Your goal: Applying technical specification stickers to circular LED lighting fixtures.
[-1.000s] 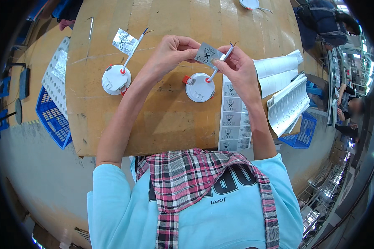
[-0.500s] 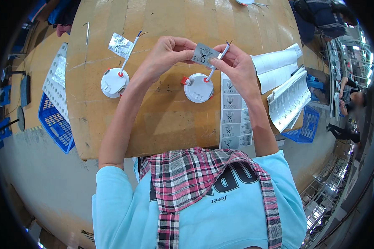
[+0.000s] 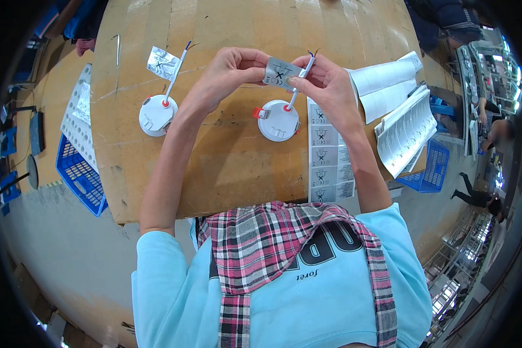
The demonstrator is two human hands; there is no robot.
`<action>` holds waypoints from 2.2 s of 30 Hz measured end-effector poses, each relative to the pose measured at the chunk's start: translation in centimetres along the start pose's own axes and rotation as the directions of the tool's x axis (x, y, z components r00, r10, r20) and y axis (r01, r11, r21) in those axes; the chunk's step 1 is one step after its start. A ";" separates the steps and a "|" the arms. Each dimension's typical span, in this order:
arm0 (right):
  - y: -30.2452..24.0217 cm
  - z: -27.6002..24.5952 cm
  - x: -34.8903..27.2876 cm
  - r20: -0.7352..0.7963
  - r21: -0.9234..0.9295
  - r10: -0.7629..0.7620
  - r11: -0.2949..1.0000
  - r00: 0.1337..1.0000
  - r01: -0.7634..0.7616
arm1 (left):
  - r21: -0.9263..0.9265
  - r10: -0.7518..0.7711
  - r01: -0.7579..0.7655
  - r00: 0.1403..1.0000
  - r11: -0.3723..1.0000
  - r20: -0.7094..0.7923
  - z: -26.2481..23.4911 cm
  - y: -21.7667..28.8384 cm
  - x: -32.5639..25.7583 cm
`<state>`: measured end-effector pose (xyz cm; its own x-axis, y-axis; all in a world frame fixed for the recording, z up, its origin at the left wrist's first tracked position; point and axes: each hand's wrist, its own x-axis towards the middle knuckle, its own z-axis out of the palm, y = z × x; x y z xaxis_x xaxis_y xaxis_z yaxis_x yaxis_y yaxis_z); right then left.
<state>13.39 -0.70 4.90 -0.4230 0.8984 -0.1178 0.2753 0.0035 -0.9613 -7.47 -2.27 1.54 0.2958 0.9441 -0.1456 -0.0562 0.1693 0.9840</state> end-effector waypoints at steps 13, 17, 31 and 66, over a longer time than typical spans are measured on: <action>0.8 -0.4 -0.2 -0.050 -0.033 -0.043 0.999 0.998 0.041 | -0.116 0.023 -0.043 0.986 0.992 -0.167 2.2 -1.3 -0.1; 1.2 -0.8 -0.1 -0.054 0.059 0.011 0.998 0.998 -0.008 | -0.077 0.032 -0.046 0.984 0.996 -0.175 2.6 -1.5 0.0; 2.0 -0.6 -0.2 -0.150 0.108 0.039 0.994 0.988 -0.022 | -0.002 0.111 -0.119 0.934 0.993 -0.339 4.1 -0.9 -1.1; 0.0 1.3 -8.6 0.161 -0.503 -0.841 0.381 0.517 0.776 | 0.671 0.789 -0.584 0.615 0.456 -0.001 5.9 0.1 -9.7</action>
<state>15.93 -9.00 5.56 -0.5891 0.3909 0.7072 0.2108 0.9192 -0.3325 -4.75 -13.02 3.65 0.1369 0.7142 0.6864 0.4418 -0.6642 0.6030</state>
